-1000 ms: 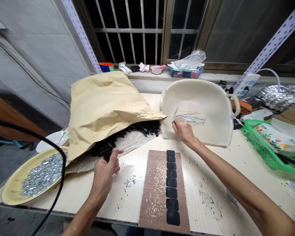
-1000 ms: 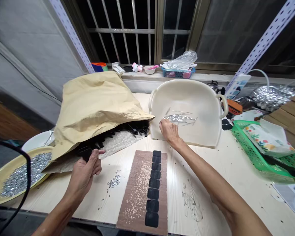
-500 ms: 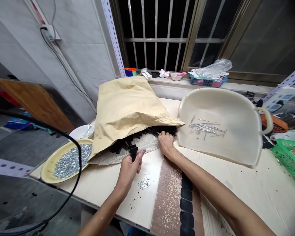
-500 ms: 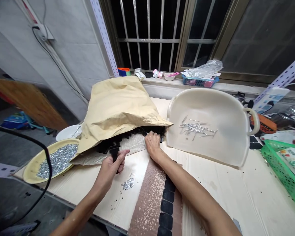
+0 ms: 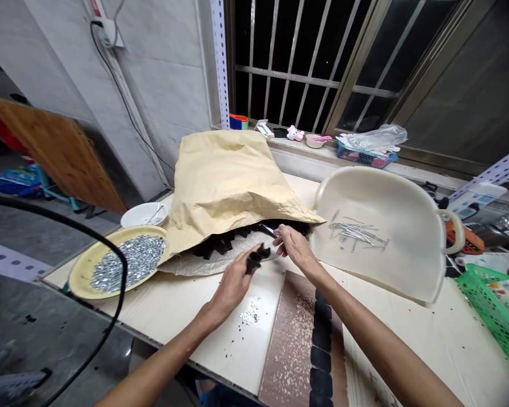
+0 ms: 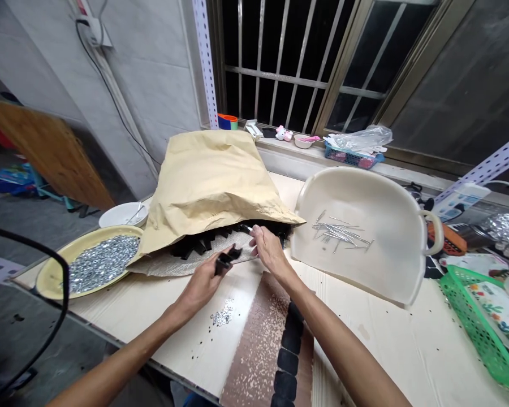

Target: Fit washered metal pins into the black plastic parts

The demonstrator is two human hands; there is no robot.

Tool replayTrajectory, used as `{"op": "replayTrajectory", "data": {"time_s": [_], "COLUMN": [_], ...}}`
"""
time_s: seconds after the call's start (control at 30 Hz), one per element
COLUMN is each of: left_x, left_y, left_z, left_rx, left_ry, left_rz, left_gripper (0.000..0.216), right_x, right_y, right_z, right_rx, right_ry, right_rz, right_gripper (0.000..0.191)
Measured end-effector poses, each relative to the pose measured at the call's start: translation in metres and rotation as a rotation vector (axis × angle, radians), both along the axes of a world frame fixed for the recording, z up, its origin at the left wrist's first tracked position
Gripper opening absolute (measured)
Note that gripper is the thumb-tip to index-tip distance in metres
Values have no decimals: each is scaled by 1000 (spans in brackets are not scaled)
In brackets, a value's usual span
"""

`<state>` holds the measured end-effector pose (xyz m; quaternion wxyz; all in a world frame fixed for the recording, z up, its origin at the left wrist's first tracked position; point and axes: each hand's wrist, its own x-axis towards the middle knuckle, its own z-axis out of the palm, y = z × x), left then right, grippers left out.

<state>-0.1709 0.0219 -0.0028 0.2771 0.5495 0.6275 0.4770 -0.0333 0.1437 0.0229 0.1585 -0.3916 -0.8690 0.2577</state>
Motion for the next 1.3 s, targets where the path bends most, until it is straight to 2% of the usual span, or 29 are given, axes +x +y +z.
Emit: {"op": "replayTrajectory", "data": {"time_s": [0.1, 0.2, 0.33, 0.43, 0.5, 0.53, 0.6, 0.73, 0.9, 1.0, 1.1, 1.2, 1.23, 1.3], "left_x": [-9, -14, -12, -8, -7, -7, -10, -15, -14, -12, -10, -8, -7, -5], "left_y": [-6, -11, -8, 0, 3, 3, 2, -2, 0, 0, -2, -3, -3, -2], "left_z": [2, 3, -2, -11, -16, -18, -20, -16, -9, -4, 3, 8, 7, 4], "left_rx": [-141, -221, -243, -212, -209, -219, -248, -267, -251, -187, -69, 28, 49, 69], "left_ry": [-552, -885, -1087, -1208, -1266, -1287, -1309, -1310, -1286, -1134, -749, -386, -312, -235], "left_rz": [112, 130, 165, 164, 164, 156, 133, 141, 123, 158, 167, 46, -8, -98], "left_gripper": [42, 44, 44, 40, 37, 36, 35, 31, 34, 38, 30, 24, 23, 21], "right_x": [-23, -38, -40, -36, -34, -33, -30, -27, -29, -22, -8, 1, 2, 0], "right_y": [29, 32, -6, -35, -38, -33, -14, 28, 37, 30, 16, -8, -17, -31], "right_z": [-12, -24, -27, -20, -12, -8, -2, -7, -24, -17, -3, 8, 10, 13], "right_rx": [185, 209, 200, 123, 78, 85, 136, 256, 255, 237, 175, 17, -58, -238], "right_ry": [-226, -299, -311, -187, -155, -187, -291, -441, -557, -576, -494, -269, -167, 73], "right_rz": [-91, -97, -92, 79, 204, 214, 125, -172, -262, -247, -72, 147, 151, 67], "right_gripper": [25, 23, 20, 17, 17, 18, 24, 27, 32, 22, 20, 30, 33, 36]}}
